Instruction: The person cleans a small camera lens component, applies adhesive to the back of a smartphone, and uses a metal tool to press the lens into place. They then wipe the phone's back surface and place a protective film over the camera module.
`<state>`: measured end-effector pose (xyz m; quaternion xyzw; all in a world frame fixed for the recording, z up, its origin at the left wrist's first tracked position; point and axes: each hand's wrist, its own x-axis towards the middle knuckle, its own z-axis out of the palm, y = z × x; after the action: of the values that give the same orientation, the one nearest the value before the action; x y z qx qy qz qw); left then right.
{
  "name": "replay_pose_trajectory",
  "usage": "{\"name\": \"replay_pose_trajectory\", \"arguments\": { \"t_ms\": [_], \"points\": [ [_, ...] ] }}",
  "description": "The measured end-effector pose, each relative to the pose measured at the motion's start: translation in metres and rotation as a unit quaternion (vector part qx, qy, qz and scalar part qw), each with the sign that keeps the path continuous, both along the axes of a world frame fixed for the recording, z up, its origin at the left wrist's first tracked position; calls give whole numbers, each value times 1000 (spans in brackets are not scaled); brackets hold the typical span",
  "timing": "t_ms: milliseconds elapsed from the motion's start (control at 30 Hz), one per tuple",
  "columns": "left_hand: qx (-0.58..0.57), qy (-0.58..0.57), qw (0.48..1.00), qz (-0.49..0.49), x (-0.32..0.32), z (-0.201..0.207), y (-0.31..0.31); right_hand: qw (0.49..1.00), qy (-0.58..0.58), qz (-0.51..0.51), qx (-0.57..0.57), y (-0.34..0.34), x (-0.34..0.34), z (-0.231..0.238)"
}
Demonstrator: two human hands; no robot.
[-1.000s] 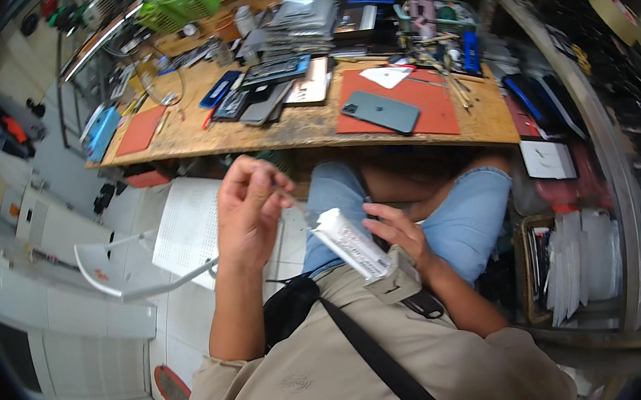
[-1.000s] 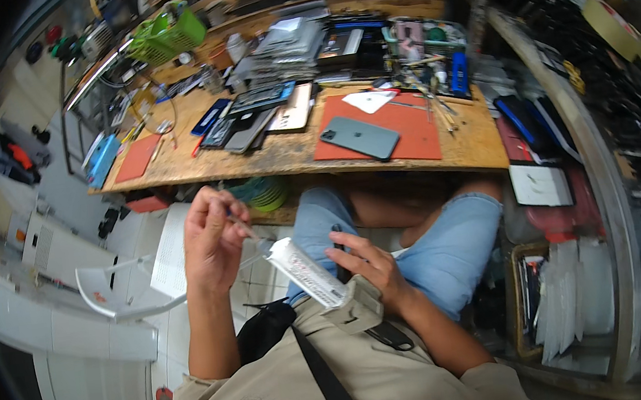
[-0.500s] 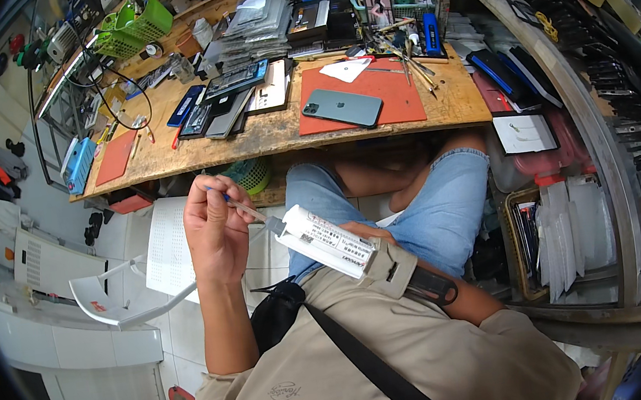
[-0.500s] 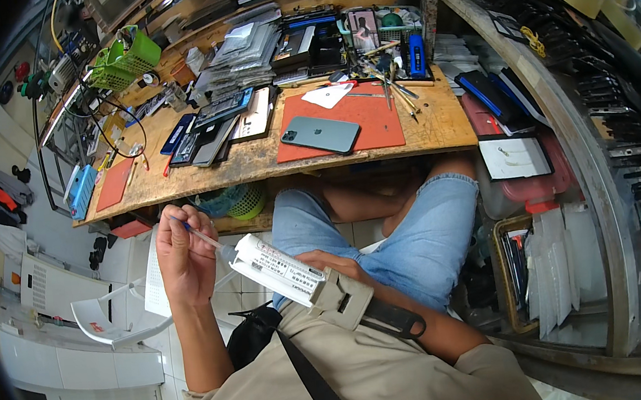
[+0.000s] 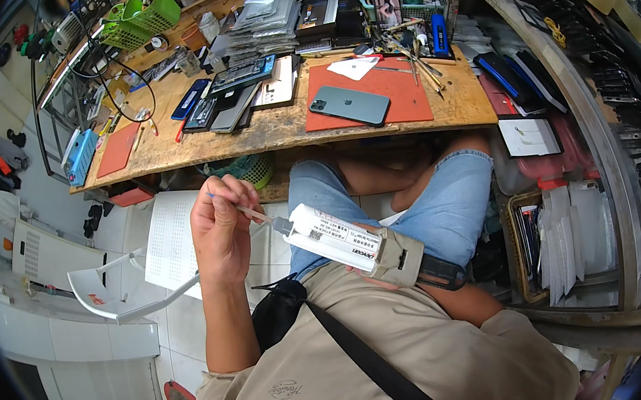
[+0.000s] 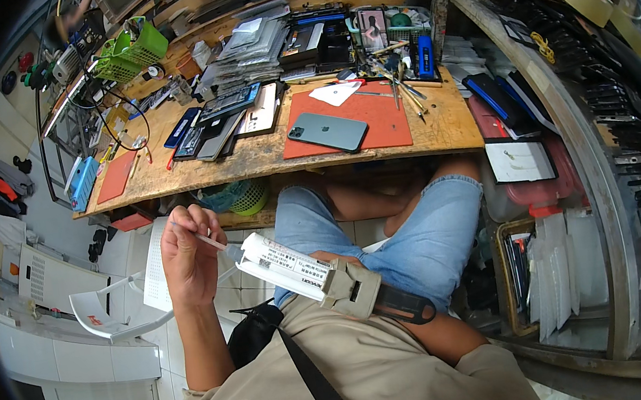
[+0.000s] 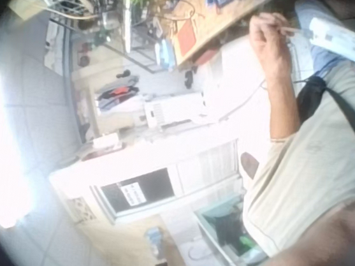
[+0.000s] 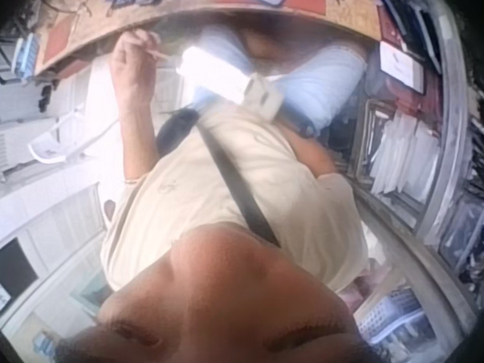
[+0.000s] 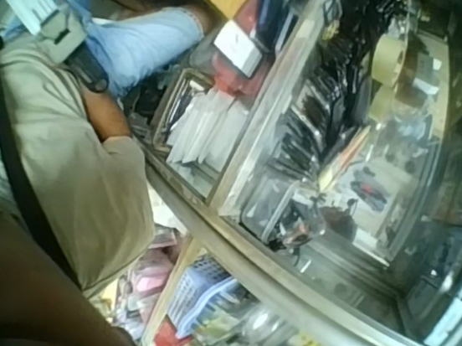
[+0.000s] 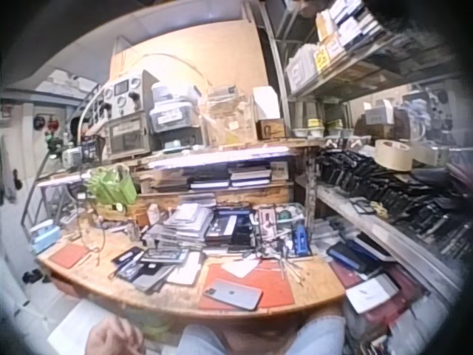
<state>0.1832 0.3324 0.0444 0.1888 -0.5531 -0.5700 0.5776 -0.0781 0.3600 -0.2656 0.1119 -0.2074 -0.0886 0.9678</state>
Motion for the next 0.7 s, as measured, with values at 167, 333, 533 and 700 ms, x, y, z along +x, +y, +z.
{"name": "replay_pose_trajectory", "arguments": {
  "t_ms": [167, 333, 533, 700],
  "points": [
    [4, -5, 1000, 8, 0, 0, 2, 979, 137, -134, -76, 12, -3, 24],
    [6, -4, 1000, 15, -1, -1, 3, 916, 256, -249, -183, 24, -5, 68],
    [12, -2, 1000, 23, -3, -1, 4, 812, 370, -334, -302, 32, 1, 109],
    [34, -37, 996, 72, 0, -4, 0, 520, 454, -514, -508, 25, -1, 148]
  ]
}}
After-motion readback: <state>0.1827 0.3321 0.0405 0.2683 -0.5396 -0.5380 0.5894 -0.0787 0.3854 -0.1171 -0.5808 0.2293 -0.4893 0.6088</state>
